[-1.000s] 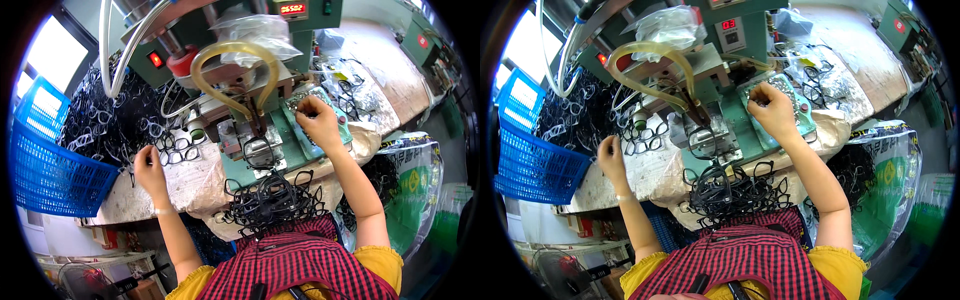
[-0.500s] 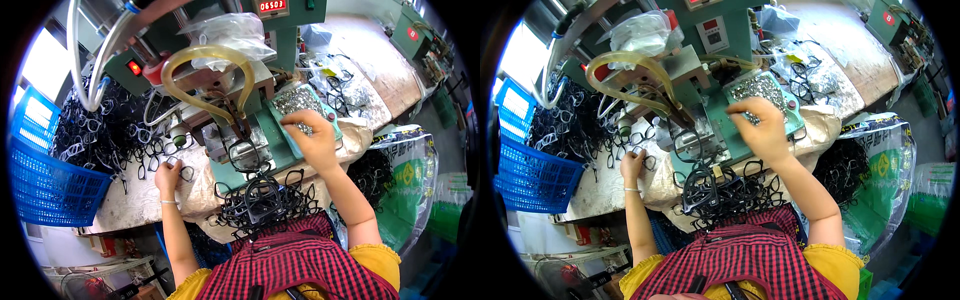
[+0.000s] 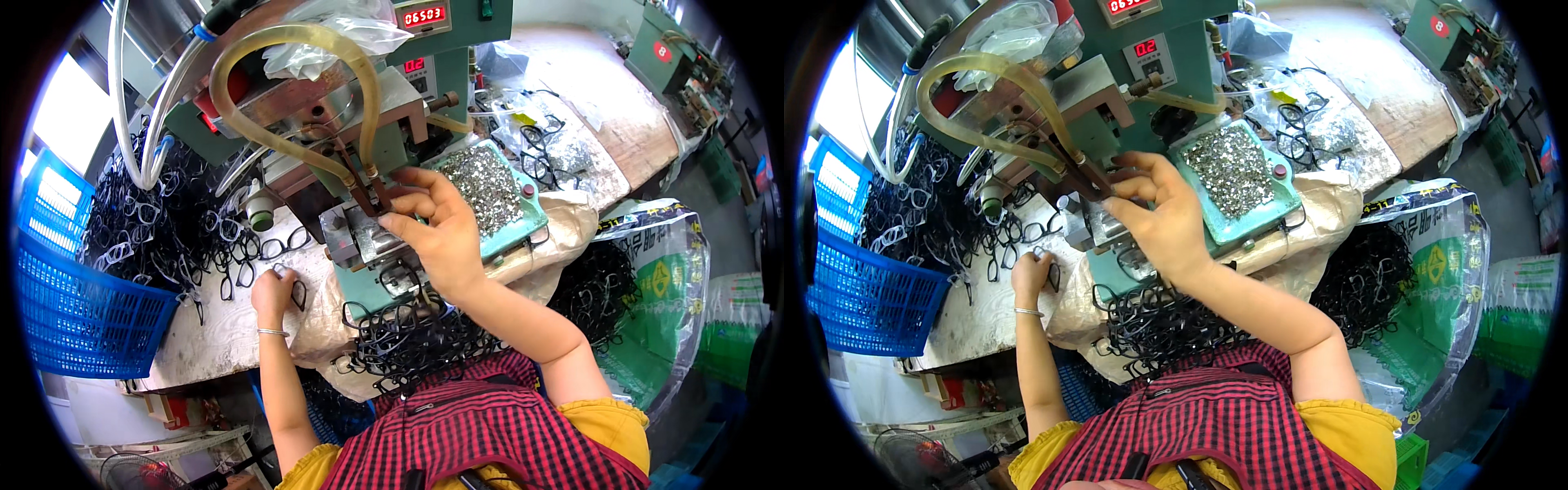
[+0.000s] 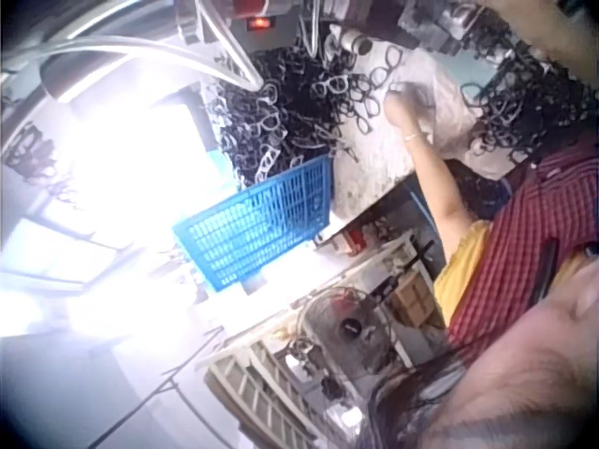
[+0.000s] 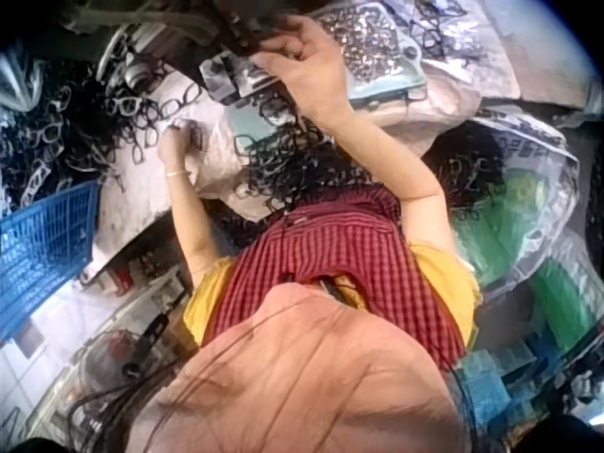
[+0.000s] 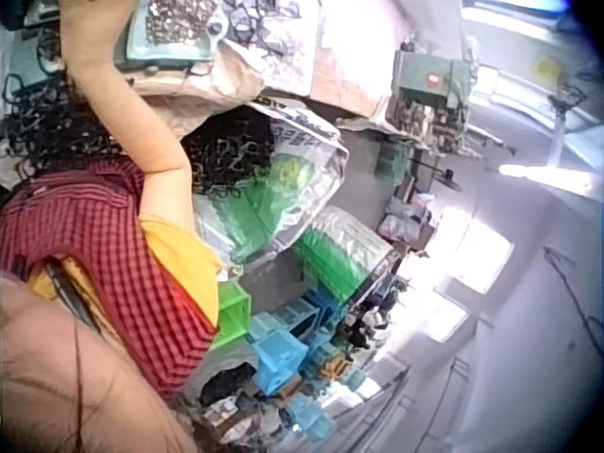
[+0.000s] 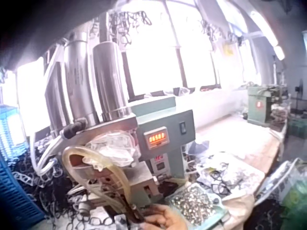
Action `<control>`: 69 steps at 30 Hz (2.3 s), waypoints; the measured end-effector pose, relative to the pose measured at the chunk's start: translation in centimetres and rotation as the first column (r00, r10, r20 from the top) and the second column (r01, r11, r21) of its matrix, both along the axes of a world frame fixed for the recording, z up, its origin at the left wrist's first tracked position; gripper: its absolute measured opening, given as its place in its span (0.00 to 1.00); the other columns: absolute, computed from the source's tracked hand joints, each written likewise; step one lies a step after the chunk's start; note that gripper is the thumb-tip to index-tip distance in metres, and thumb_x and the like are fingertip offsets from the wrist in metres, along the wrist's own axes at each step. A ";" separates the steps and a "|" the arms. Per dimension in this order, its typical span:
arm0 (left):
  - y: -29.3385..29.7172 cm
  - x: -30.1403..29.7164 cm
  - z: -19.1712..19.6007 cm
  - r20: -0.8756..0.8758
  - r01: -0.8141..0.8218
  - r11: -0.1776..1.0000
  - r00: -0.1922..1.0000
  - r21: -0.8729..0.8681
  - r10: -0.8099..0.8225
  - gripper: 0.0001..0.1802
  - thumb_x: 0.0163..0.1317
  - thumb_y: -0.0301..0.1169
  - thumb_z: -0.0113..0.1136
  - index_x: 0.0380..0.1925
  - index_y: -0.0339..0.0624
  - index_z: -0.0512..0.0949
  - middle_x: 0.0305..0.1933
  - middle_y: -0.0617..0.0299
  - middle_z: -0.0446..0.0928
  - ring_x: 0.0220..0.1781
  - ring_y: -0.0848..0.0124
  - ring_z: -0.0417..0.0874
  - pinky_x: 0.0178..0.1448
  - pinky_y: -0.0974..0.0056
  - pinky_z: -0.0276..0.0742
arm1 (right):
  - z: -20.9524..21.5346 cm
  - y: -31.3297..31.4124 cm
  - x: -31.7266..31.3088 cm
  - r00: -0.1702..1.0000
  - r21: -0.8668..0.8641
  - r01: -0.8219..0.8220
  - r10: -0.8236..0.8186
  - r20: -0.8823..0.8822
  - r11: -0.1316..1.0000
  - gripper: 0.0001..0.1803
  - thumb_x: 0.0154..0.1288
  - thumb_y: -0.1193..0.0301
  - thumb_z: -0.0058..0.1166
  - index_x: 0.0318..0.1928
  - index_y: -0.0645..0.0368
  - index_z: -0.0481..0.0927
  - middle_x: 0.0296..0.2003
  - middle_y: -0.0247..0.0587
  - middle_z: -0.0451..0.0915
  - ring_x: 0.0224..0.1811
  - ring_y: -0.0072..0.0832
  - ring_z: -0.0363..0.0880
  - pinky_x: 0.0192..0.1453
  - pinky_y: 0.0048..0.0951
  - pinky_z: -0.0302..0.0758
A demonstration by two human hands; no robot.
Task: The person assembles eyeglasses by hand at a workstation. They pick up black frames, place them into a machine, and insert small metal components into the frame arms. The person then removes the assembled glasses and places them on the table.
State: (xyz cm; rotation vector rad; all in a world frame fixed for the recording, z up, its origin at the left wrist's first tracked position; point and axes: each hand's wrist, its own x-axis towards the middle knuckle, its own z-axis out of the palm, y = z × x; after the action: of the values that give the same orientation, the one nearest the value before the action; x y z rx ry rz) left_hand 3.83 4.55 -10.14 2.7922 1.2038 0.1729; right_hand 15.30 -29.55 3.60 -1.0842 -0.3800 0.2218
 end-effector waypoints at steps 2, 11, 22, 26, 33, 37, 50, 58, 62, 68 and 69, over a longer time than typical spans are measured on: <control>0.2 0.4 0.0 -0.032 -0.016 1.000 0.999 0.009 0.017 0.20 0.65 0.46 0.60 0.31 0.37 0.83 0.33 0.45 0.85 0.35 0.51 0.86 0.41 0.54 0.81 | 1.2 -0.8 -1.6 1.000 0.003 -0.014 0.014 0.008 1.000 0.30 0.62 0.82 0.59 0.65 0.69 0.67 0.48 0.45 0.85 0.53 0.26 0.82 0.63 0.27 0.73; -17.6 0.4 13.6 0.865 0.889 0.339 -0.115 0.309 -0.488 0.05 0.63 0.26 0.61 0.33 0.40 0.85 0.42 0.50 0.87 0.44 0.61 0.87 0.55 0.56 0.81 | -4.6 -4.8 5.1 0.968 -0.284 0.212 -0.161 0.195 0.935 0.23 0.60 0.78 0.62 0.58 0.59 0.80 0.47 0.37 0.82 0.49 0.25 0.78 0.62 0.30 0.74; -20.3 2.8 14.3 0.641 0.915 0.199 -0.079 0.350 -0.764 0.14 0.49 0.27 0.69 0.39 0.45 0.88 0.47 0.62 0.88 0.38 0.64 0.82 0.51 0.54 0.78 | -7.6 -7.4 7.2 0.541 -0.463 0.763 -0.054 0.839 0.452 0.05 0.52 0.72 0.66 0.32 0.51 0.88 0.31 0.38 0.79 0.40 0.39 0.78 0.41 0.39 0.76; -20.5 2.7 14.3 0.655 0.912 0.217 -0.071 0.348 -0.752 0.16 0.46 0.25 0.71 0.39 0.44 0.87 0.47 0.62 0.88 0.41 0.63 0.84 0.53 0.52 0.78 | -7.3 -2.7 8.2 0.506 -0.577 0.769 0.288 0.813 0.276 0.05 0.52 0.70 0.61 0.28 0.47 0.89 0.35 0.36 0.78 0.47 0.37 0.76 0.41 0.37 0.74; -22.3 -2.0 10.9 0.677 0.815 0.475 0.145 0.332 -0.722 0.22 0.63 0.39 0.69 0.52 0.40 0.79 0.56 0.46 0.83 0.60 0.47 0.82 0.71 0.43 0.70 | -9.1 0.5 10.1 0.446 -0.566 0.808 0.456 0.770 0.166 0.06 0.57 0.69 0.57 0.29 0.51 0.86 0.37 0.36 0.79 0.50 0.36 0.76 0.43 0.37 0.73; -17.8 -5.8 9.9 0.642 0.491 0.714 0.344 0.499 -0.685 0.20 0.64 0.30 0.66 0.55 0.39 0.77 0.53 0.45 0.83 0.60 0.50 0.82 0.67 0.50 0.75 | -6.8 -4.0 8.1 0.743 -0.625 0.553 0.015 0.670 0.551 0.07 0.53 0.70 0.64 0.33 0.57 0.82 0.32 0.40 0.84 0.39 0.39 0.84 0.43 0.40 0.79; 8.6 4.5 -5.0 0.288 0.009 0.981 0.956 -0.192 0.048 0.17 0.60 0.41 0.69 0.29 0.34 0.86 0.18 0.59 0.80 0.18 0.69 0.80 0.26 0.63 0.73 | -7.6 -11.5 5.4 0.754 -0.514 0.639 -0.332 0.567 0.573 0.07 0.58 0.76 0.65 0.38 0.61 0.88 0.35 0.42 0.87 0.39 0.34 0.85 0.50 0.32 0.78; 0.3 3.4 1.6 0.236 0.233 0.785 0.965 -0.574 -0.114 0.08 0.60 0.26 0.61 0.27 0.31 0.81 0.18 0.63 0.78 0.16 0.76 0.76 0.20 0.69 0.67 | -2.7 -6.4 3.6 0.756 -0.294 0.411 -0.142 0.639 0.863 0.05 0.55 0.78 0.63 0.35 0.60 0.87 0.33 0.44 0.85 0.39 0.40 0.83 0.46 0.36 0.78; -0.7 3.4 1.7 0.179 0.220 0.757 0.974 -0.615 -0.138 0.10 0.58 0.29 0.70 0.26 0.32 0.83 0.20 0.61 0.80 0.17 0.74 0.78 0.21 0.68 0.72 | -2.1 -2.0 3.0 0.865 -0.192 0.281 -0.161 0.475 0.941 0.16 0.55 0.77 0.63 0.46 0.62 0.81 0.33 0.40 0.84 0.39 0.34 0.84 0.47 0.32 0.77; -1.0 2.3 1.0 0.687 0.463 0.696 0.724 -0.550 0.062 0.05 0.68 0.26 0.59 0.33 0.37 0.75 0.25 0.61 0.81 0.21 0.75 0.81 0.25 0.73 0.72 | -2.0 -1.3 2.1 0.929 -0.236 0.237 -0.149 0.338 0.942 0.25 0.56 0.78 0.64 0.56 0.64 0.73 0.33 0.40 0.84 0.40 0.24 0.83 0.50 0.26 0.75; -1.6 2.4 1.8 0.777 0.538 0.630 0.604 -0.560 0.175 0.04 0.69 0.26 0.58 0.36 0.38 0.74 0.27 0.59 0.82 0.22 0.73 0.82 0.26 0.72 0.73 | -2.1 -1.0 2.1 0.933 -0.184 0.201 -0.131 0.335 0.962 0.26 0.56 0.78 0.64 0.56 0.65 0.73 0.34 0.40 0.85 0.39 0.23 0.83 0.50 0.26 0.75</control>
State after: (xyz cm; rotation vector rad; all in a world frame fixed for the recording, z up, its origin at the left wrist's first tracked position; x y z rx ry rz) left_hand 6.20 2.91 -8.38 1.6918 0.4915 0.6261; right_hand 17.38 -30.54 1.53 -1.3656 -0.5602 -0.0703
